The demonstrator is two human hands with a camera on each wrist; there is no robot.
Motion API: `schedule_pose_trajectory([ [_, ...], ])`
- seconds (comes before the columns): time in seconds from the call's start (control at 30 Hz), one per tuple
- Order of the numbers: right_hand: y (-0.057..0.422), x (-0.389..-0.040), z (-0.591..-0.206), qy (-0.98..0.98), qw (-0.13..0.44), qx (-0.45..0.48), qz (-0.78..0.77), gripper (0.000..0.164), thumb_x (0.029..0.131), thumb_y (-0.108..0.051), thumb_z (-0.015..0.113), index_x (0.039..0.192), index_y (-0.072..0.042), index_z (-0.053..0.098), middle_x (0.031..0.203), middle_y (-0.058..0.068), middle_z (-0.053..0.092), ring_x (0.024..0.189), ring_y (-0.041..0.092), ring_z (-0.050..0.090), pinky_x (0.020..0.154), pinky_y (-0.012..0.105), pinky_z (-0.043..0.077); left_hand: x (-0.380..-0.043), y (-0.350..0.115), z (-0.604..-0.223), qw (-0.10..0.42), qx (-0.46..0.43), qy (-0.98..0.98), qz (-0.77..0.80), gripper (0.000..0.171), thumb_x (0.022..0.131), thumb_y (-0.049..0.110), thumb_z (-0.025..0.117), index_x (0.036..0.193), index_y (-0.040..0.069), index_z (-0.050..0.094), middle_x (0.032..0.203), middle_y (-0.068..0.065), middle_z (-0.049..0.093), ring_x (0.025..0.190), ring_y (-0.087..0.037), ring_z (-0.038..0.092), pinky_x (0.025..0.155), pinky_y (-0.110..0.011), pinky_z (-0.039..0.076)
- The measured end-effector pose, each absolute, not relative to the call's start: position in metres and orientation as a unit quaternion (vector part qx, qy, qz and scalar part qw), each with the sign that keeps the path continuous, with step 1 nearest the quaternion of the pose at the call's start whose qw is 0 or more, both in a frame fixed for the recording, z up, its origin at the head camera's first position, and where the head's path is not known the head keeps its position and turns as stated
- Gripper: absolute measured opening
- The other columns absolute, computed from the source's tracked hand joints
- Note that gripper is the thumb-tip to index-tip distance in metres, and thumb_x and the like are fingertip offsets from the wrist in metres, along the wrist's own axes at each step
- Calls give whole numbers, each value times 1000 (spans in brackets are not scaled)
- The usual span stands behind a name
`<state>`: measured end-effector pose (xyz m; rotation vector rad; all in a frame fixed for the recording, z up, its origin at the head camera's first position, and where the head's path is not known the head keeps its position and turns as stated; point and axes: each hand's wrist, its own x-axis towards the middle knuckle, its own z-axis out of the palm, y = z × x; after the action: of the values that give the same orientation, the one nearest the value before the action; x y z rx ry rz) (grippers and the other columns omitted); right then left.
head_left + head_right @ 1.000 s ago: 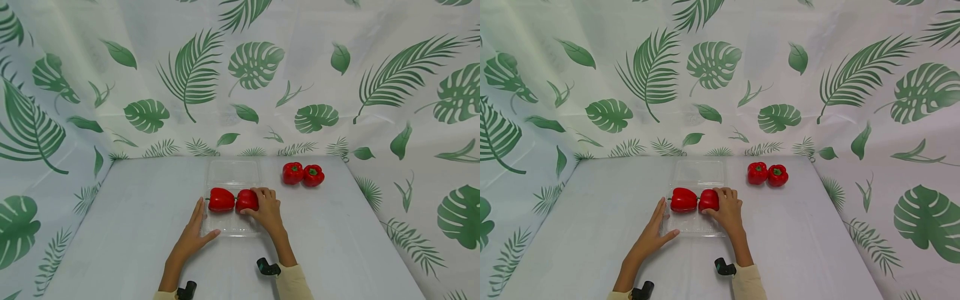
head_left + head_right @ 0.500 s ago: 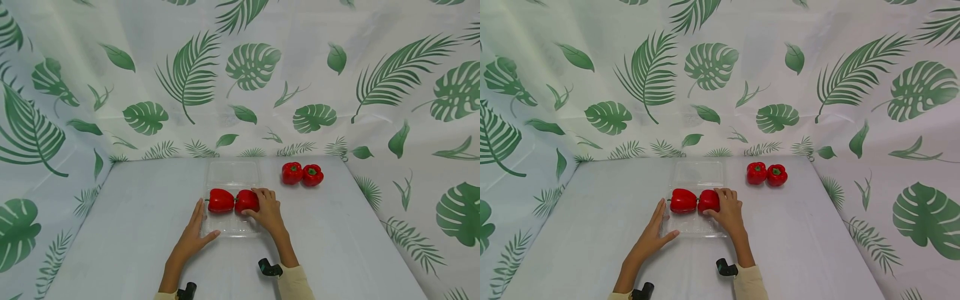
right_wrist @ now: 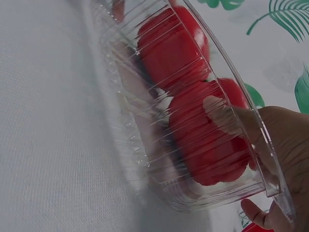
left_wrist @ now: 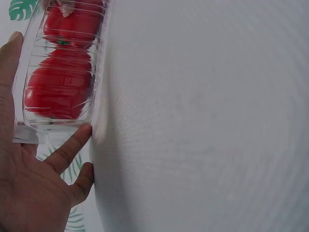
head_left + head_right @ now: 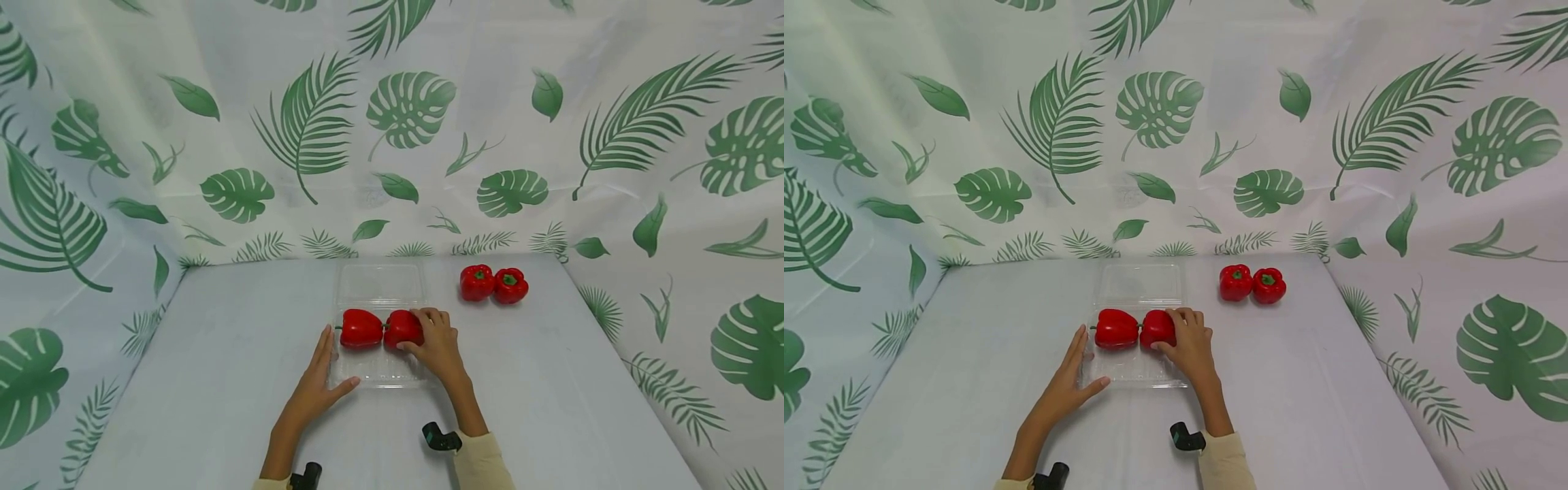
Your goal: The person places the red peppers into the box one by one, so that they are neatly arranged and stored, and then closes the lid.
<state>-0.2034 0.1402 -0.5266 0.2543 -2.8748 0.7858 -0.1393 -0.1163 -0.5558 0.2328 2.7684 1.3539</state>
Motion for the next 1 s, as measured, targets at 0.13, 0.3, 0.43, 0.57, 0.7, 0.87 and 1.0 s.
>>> schedule_pose_trajectory([
  [0.13,140,-203,-526,-956,73,84,273,76,73,-34,86,138,-14,52,133,12,53,125,30,42,92,54,48,-140,-117,-554,28,75,896,437,105,83,51,71,159,25,4,166,7,1,151,-28,20,113,-58,30],
  [0.3,141,-203,-527,-951,76,83,288,77,73,-33,86,139,-13,52,134,12,52,126,30,43,93,54,48,-139,-117,-553,30,72,896,437,104,83,50,71,158,25,4,166,8,1,151,-27,18,114,-57,29],
  [0.43,143,-202,-528,-948,85,84,295,77,72,-33,87,138,-14,53,133,12,54,125,29,44,93,53,49,-139,-116,-554,30,72,894,441,104,83,51,71,158,26,4,166,8,1,150,-28,23,113,-58,30],
  [0.57,144,-202,-528,-941,87,85,316,75,72,-32,87,137,-14,53,133,12,54,124,29,46,93,54,48,-139,-117,-554,31,71,897,434,104,83,52,70,158,27,3,166,9,0,150,-27,22,113,-58,31],
  [0.7,145,-203,-527,-934,73,81,340,73,74,-33,85,138,-16,53,134,12,53,125,29,45,97,55,47,-139,-118,-554,28,70,901,427,105,82,53,71,158,28,2,166,9,0,151,-27,18,112,-59,31],
  [0.87,149,-204,-528,-924,79,94,361,71,77,-33,84,138,-15,54,134,12,53,125,29,47,100,56,48,-140,-118,-555,25,71,899,431,105,82,52,71,158,27,3,166,8,1,151,-28,20,111,-60,32],
  [1.0,154,-205,-530,-907,102,109,393,65,79,-31,82,136,-13,56,131,11,56,122,28,51,102,53,50,-139,-118,-556,27,72,895,439,104,83,51,71,158,27,3,166,8,1,150,-29,24,113,-59,31],
])
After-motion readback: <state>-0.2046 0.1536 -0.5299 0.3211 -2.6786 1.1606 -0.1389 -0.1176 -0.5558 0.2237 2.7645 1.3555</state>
